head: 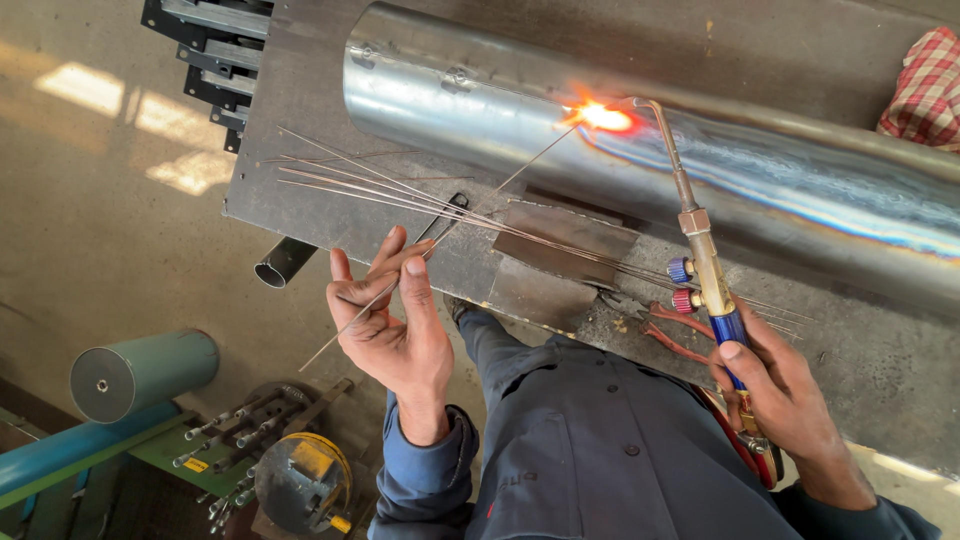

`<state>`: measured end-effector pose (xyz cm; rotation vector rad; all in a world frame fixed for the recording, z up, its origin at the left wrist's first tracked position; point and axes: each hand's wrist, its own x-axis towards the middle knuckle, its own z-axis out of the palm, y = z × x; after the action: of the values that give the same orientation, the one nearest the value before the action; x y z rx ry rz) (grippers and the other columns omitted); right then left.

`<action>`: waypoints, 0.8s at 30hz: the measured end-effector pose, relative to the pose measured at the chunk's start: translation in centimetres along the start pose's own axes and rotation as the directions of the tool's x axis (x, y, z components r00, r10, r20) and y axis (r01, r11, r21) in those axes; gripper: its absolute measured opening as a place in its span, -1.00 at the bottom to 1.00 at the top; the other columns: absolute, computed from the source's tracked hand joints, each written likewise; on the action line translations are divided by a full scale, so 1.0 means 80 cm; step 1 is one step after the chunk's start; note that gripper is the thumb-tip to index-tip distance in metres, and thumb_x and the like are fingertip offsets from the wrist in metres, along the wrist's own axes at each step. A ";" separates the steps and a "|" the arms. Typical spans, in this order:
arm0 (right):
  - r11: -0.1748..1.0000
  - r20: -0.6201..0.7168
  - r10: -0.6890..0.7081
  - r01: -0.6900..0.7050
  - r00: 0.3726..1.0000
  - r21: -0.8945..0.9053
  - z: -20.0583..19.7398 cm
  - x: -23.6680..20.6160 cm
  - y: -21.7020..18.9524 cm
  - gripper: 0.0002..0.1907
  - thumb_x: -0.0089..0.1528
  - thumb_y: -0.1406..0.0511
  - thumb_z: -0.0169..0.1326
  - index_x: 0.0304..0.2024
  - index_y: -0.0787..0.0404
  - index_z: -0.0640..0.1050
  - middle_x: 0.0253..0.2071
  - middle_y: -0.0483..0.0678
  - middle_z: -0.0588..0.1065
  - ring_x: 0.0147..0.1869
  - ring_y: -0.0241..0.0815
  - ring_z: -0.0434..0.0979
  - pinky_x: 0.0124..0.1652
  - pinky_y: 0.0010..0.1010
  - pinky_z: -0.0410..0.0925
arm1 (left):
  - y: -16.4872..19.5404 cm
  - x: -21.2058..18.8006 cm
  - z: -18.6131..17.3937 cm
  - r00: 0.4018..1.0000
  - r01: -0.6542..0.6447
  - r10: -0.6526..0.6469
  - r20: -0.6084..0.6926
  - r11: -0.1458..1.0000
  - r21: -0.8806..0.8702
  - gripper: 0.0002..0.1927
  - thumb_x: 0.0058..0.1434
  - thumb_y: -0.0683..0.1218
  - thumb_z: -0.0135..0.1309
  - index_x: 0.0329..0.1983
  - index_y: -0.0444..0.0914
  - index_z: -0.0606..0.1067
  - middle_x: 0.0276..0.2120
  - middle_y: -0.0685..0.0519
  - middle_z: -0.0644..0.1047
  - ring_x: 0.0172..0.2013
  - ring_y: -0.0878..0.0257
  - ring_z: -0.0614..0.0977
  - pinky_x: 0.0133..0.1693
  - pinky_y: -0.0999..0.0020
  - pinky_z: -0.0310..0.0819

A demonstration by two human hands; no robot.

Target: The person welds a galvanized metal cylinder resting on a steel work table, holding an oxy-fuel torch in one hand and feeding a filler rod with the other. The person moves along the seam producing sparks, pauses to reposition the rod, and resumes welding along the cylinder.

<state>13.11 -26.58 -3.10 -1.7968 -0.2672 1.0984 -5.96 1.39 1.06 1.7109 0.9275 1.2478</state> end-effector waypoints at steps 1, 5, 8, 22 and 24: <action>1.000 0.000 -0.006 0.006 1.000 -0.006 0.000 0.000 0.000 -0.35 0.31 0.29 -0.16 0.50 0.13 0.22 -0.54 -0.07 0.30 -0.65 -0.32 0.26 -0.68 -0.47 0.28 | 0.000 0.000 0.000 1.000 0.000 0.000 -0.001 1.000 0.001 -0.82 0.45 -0.20 0.11 -0.16 -0.24 0.32 -0.20 -0.05 0.68 0.23 0.05 0.65 0.60 -0.10 -0.33; 1.000 0.008 -0.004 0.004 1.000 0.013 0.001 0.001 0.000 -0.35 0.32 0.29 -0.16 0.50 0.12 0.21 -0.54 -0.07 0.29 -0.66 -0.32 0.27 -0.69 -0.47 0.28 | -0.001 0.001 0.001 1.000 0.002 -0.002 0.002 1.000 -0.007 -0.82 0.45 -0.19 0.11 -0.16 -0.24 0.31 -0.20 -0.04 0.68 0.23 0.06 0.64 0.60 -0.09 -0.34; 1.000 0.008 -0.005 0.005 1.000 -0.001 -0.001 0.002 -0.001 -0.35 0.32 0.28 -0.16 0.50 0.12 0.20 -0.54 -0.07 0.30 -0.66 -0.32 0.27 -0.69 -0.47 0.28 | -0.001 0.002 0.001 1.000 -0.002 0.001 0.009 0.999 0.032 -0.87 0.45 -0.19 0.11 -0.16 -0.25 0.37 -0.20 -0.04 0.68 0.23 0.05 0.64 0.60 -0.10 -0.31; 1.000 0.014 0.002 -0.002 1.000 0.025 -0.005 0.000 0.001 -0.36 0.31 0.29 -0.16 0.48 0.15 0.24 -0.54 -0.06 0.31 -0.67 -0.31 0.27 -0.70 -0.48 0.27 | 0.003 0.001 0.000 1.000 0.013 -0.013 -0.007 0.998 0.057 -0.90 0.45 -0.19 0.12 -0.18 -0.26 0.43 -0.21 -0.02 0.67 0.22 0.05 0.65 0.60 -0.10 -0.30; 1.000 0.003 0.010 -0.010 1.000 0.015 -0.004 0.001 0.002 -0.37 0.32 0.29 -0.16 0.48 0.15 0.24 -0.54 -0.06 0.31 -0.67 -0.31 0.27 -0.69 -0.48 0.27 | 0.002 0.002 0.000 1.000 0.013 -0.013 -0.005 0.999 0.040 -0.89 0.45 -0.19 0.12 -0.19 -0.26 0.42 -0.21 -0.02 0.67 0.22 0.05 0.65 0.60 -0.09 -0.32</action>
<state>13.31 -26.82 -3.22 -1.7852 -0.2517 1.1071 -5.89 1.45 1.28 1.7312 0.9711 1.2325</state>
